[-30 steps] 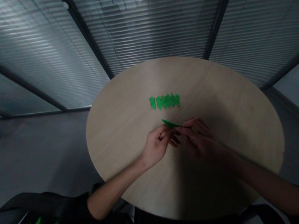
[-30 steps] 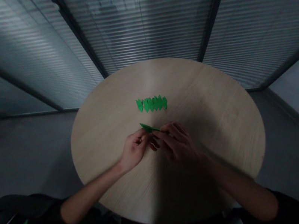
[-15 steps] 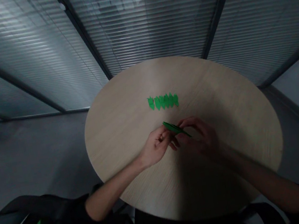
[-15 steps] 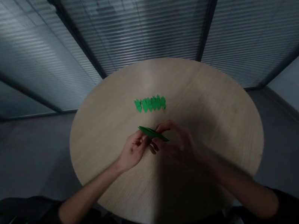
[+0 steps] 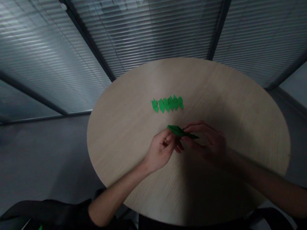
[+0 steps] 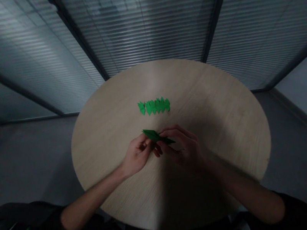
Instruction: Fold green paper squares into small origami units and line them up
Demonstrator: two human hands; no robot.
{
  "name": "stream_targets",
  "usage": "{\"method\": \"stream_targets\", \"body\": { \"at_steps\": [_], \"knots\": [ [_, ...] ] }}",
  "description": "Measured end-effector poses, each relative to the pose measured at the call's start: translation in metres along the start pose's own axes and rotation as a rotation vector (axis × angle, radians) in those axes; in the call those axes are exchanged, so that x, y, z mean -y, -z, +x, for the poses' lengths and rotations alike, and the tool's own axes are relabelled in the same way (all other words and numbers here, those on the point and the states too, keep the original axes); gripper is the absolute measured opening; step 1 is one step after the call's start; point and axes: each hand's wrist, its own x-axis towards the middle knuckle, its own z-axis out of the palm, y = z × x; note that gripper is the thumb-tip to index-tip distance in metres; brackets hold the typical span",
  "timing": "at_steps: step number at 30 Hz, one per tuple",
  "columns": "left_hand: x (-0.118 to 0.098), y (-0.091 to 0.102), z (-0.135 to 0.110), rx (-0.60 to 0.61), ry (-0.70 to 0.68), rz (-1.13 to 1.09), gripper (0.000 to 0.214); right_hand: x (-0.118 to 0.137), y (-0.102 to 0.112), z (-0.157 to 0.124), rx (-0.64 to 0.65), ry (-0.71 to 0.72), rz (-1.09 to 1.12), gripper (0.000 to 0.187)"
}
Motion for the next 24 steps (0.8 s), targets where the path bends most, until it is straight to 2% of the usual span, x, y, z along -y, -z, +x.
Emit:
{"method": "stream_targets", "body": {
  "at_steps": [8, 12, 16, 19, 21, 24],
  "knots": [
    [-0.003, -0.002, 0.0, -0.021, -0.004, 0.019, 0.022, 0.001, -0.002, 0.0, -0.048, 0.063, -0.018, 0.012],
    [-0.001, -0.002, 0.0, -0.105, -0.042, 0.038, 0.013, -0.002, -0.005, -0.003, -0.049, 0.029, -0.017, 0.009],
    [-0.004, -0.002, 0.001, -0.164, -0.061, 0.015, 0.013, -0.002, -0.005, -0.004, -0.014, -0.009, 0.007, 0.006],
    [-0.008, -0.001, 0.003, -0.156, -0.053, -0.016, 0.014, -0.002, -0.003, -0.003, -0.01, -0.117, 0.125, 0.008],
    [-0.009, 0.001, 0.005, -0.146, -0.047, -0.023, 0.017, -0.004, -0.001, -0.002, -0.016, -0.263, 0.234, 0.014],
    [-0.009, 0.005, 0.008, -0.073, -0.018, -0.03, 0.024, -0.01, 0.002, 0.001, 0.056, -0.473, 0.363, 0.015]
  ]
}}
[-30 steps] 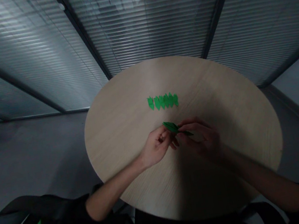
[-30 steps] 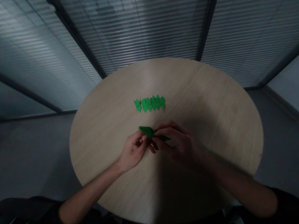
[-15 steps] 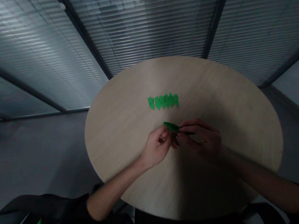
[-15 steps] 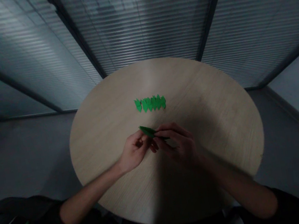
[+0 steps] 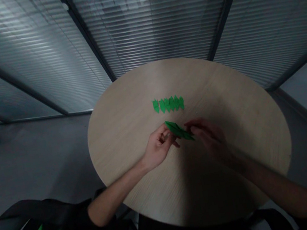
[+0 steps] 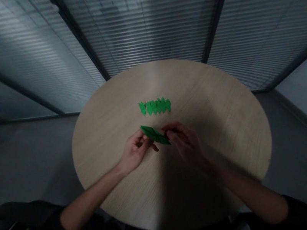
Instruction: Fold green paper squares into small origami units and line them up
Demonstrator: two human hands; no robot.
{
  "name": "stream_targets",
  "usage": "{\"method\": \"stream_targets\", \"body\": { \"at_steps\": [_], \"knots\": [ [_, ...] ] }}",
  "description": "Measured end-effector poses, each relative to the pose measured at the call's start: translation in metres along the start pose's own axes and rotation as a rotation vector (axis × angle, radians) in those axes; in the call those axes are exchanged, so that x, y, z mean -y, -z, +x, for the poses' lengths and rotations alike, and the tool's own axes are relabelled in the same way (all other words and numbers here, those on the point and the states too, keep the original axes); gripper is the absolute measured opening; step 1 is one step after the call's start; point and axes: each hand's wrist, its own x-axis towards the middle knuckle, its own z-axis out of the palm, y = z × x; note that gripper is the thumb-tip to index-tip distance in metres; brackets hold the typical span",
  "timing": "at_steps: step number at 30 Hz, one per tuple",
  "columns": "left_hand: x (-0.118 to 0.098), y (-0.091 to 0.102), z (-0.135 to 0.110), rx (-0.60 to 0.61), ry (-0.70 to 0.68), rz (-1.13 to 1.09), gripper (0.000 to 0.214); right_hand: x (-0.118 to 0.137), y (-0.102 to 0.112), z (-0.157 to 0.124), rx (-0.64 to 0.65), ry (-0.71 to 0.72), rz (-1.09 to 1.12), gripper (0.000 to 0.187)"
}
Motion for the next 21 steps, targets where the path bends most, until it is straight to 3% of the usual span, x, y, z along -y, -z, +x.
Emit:
{"method": "stream_targets", "body": {
  "at_steps": [7, 11, 15, 21],
  "knots": [
    [-0.0015, 0.0016, 0.0011, 0.167, 0.069, -0.106, 0.037, -0.003, 0.0046, 0.0065, 0.27, -0.339, 0.226, 0.026],
    [-0.0004, 0.0014, -0.0004, 0.173, 0.1, -0.137, 0.039, -0.0033, 0.0027, 0.0056, 0.33, -0.387, 0.333, 0.026],
    [0.0036, 0.0044, 0.0006, 0.12, 0.102, -0.128, 0.038, -0.0037, 0.0006, 0.0049, 0.328, -0.382, 0.346, 0.027],
    [-0.0006, 0.0038, 0.0015, 0.068, 0.141, -0.103, 0.033, -0.0082, -0.0015, 0.0037, 0.183, -0.31, 0.263, 0.032]
  ]
}}
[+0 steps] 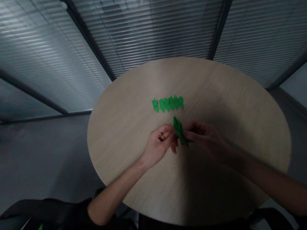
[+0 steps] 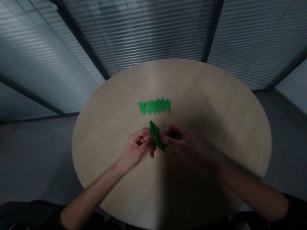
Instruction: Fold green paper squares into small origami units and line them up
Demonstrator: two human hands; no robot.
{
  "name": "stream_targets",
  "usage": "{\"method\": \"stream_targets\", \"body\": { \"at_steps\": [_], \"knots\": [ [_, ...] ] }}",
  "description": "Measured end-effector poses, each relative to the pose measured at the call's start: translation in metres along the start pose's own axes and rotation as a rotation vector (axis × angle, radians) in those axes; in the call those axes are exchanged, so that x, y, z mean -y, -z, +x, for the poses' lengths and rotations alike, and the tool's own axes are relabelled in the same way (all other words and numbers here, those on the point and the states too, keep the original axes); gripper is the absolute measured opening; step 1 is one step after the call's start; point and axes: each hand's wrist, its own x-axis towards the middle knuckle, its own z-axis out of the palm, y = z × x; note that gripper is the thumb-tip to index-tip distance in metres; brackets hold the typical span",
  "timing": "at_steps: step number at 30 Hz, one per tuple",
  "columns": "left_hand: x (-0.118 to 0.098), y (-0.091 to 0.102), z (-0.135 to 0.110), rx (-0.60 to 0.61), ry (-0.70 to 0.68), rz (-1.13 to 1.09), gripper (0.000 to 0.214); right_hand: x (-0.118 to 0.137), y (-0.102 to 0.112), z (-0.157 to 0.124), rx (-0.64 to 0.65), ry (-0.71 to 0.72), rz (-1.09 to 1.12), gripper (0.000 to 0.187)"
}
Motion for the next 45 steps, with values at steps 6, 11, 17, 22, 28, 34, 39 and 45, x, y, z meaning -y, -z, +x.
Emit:
{"method": "stream_targets", "body": {
  "at_steps": [6, 11, 17, 22, 28, 34, 39, 45],
  "knots": [
    [-0.004, -0.005, -0.002, -0.022, -0.006, -0.032, 0.04, -0.006, 0.001, 0.001, -0.166, 0.057, -0.075, 0.032],
    [-0.003, -0.003, 0.0, -0.033, 0.018, 0.087, 0.033, -0.003, 0.003, 0.004, -0.048, -0.011, -0.081, 0.036],
    [0.006, 0.002, 0.0, 0.072, 0.073, 0.266, 0.036, -0.003, 0.015, 0.01, 0.078, -0.107, -0.3, 0.026],
    [0.016, 0.007, -0.001, 0.053, -0.001, 0.589, 0.02, -0.006, 0.022, 0.011, 0.122, -0.143, -0.639, 0.029],
    [0.012, 0.009, -0.002, 0.132, -0.119, 0.979, 0.017, -0.009, 0.02, 0.006, -0.041, 0.1, -1.166, 0.03],
    [0.014, 0.012, -0.001, 0.107, -0.216, 1.183, 0.022, -0.022, 0.029, 0.012, 0.223, 0.575, -1.137, 0.022],
    [0.02, 0.017, -0.006, 0.094, -0.364, 1.267, 0.029, -0.024, 0.038, 0.006, 0.31, 0.682, -1.263, 0.017],
    [0.015, 0.023, -0.024, 0.273, -0.554, 1.274, 0.034, -0.024, 0.038, -0.002, 0.28, 0.741, -1.31, 0.022]
  ]
}}
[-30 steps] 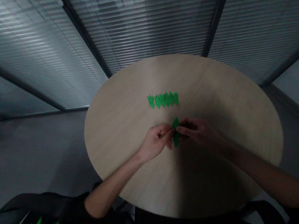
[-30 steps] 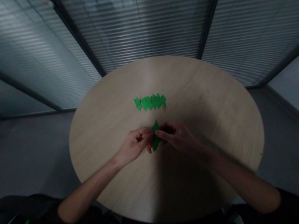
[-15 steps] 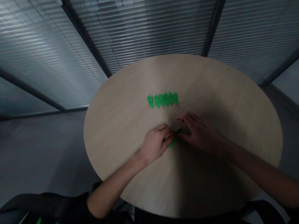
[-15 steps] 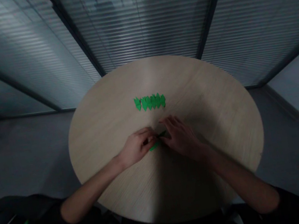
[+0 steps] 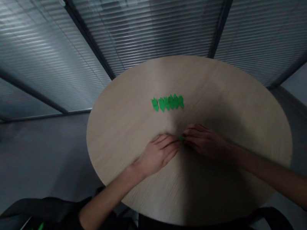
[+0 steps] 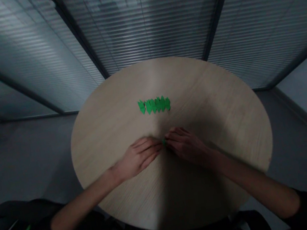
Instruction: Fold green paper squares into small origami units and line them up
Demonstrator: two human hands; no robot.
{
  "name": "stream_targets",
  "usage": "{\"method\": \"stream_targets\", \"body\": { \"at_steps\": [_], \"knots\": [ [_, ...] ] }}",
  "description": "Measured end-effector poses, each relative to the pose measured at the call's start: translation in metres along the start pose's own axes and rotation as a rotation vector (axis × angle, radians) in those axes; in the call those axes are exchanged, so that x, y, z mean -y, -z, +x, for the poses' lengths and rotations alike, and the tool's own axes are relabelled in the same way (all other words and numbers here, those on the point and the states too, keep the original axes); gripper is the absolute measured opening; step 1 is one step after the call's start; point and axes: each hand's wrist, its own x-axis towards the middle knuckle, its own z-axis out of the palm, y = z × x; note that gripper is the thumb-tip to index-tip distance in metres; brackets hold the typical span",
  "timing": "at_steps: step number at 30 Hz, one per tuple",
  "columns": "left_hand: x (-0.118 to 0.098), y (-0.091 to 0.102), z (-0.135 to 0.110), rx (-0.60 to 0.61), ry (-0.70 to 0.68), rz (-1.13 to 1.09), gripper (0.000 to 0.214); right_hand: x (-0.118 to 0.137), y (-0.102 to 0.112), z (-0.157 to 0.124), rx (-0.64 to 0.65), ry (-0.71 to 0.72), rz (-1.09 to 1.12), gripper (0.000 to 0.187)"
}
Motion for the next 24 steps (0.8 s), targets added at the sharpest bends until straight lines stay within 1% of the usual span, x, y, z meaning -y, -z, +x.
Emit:
{"method": "stream_targets", "body": {
  "at_steps": [5, 8, 11, 14, 16, 19, 24],
  "knots": [
    [-0.003, 0.0, -0.011, 0.013, -0.036, 0.062, 0.035, -0.003, -0.004, -0.003, 0.01, 0.003, 0.058, 0.03],
    [-0.002, 0.0, -0.012, 0.026, -0.049, 0.062, 0.036, -0.001, 0.0, -0.006, 0.053, 0.026, 0.052, 0.032],
    [-0.002, 0.0, -0.01, 0.055, -0.057, 0.066, 0.038, 0.005, 0.007, -0.011, 0.109, 0.009, 0.048, 0.032],
    [-0.001, 0.0, -0.008, 0.067, -0.054, 0.087, 0.043, 0.013, 0.013, -0.017, 0.14, -0.033, 0.064, 0.045],
    [-0.002, -0.001, -0.008, 0.071, -0.048, 0.113, 0.047, 0.017, 0.014, -0.021, 0.164, -0.055, 0.062, 0.05],
    [-0.004, 0.0, -0.009, 0.085, -0.039, 0.166, 0.048, 0.021, 0.013, -0.023, 0.18, -0.085, 0.049, 0.05],
    [-0.014, 0.005, -0.019, 0.101, -0.009, 0.231, 0.044, 0.025, 0.013, -0.022, 0.156, -0.13, 0.036, 0.047]
  ]
}}
